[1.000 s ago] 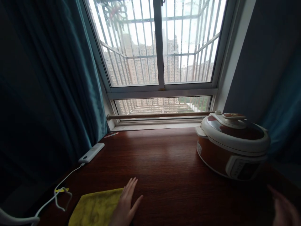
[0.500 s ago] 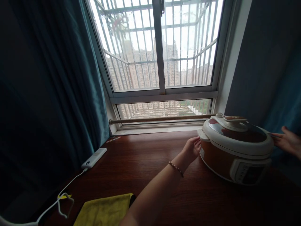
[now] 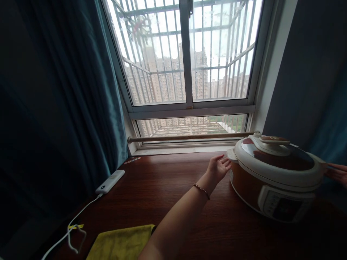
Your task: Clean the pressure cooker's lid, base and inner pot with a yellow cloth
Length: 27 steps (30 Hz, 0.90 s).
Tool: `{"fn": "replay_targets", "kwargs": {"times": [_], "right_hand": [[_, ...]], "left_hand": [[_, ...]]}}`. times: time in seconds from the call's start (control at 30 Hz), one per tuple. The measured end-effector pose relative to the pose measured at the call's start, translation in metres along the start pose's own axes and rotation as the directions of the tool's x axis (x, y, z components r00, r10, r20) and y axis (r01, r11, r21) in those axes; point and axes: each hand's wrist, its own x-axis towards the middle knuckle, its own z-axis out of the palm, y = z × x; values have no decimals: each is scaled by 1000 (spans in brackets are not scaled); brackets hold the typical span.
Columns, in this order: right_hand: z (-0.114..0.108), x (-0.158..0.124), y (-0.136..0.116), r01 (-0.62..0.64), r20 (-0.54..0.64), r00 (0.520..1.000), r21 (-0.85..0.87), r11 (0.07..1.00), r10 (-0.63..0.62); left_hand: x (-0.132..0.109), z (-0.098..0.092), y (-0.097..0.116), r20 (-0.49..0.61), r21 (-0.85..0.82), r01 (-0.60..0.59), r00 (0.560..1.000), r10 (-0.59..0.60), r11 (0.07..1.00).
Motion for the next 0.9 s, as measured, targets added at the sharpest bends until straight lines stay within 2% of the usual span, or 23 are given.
{"fn": "replay_targets", "kwargs": {"times": [0.13, 0.27, 0.4, 0.5, 0.6, 0.77, 0.9], "right_hand": [[-6, -39, 13, 73, 95, 993, 35, 997, -76], [19, -98, 15, 67, 144, 987, 74, 995, -77], [68, -151, 3, 24, 162, 986, 140, 990, -47], [110, -183, -10, -90, 184, 982, 260, 961, 42], [154, -210, -15, -187, 266, 959, 323, 928, 101], [231, -255, -2, -262, 392, 912, 330, 907, 121], [293, -292, 15, -327, 500, 856, 326, 887, 132]], "left_hand": [[8, -9, 21, -136, 29, -16, 990, 20, 999], [5, -20, 53, -223, 57, 23, 975, -9, 998], [-12, -32, 88, -278, 68, 21, 960, -1, 997], [-31, -45, 111, -325, 75, -27, 945, 50, 997], [-56, -62, 135, -367, 86, -103, 921, 128, 991], [-105, -99, 184, -435, 119, -228, 863, 257, 966], [-145, -131, 227, -504, 178, -319, 783, 365, 931]]}}
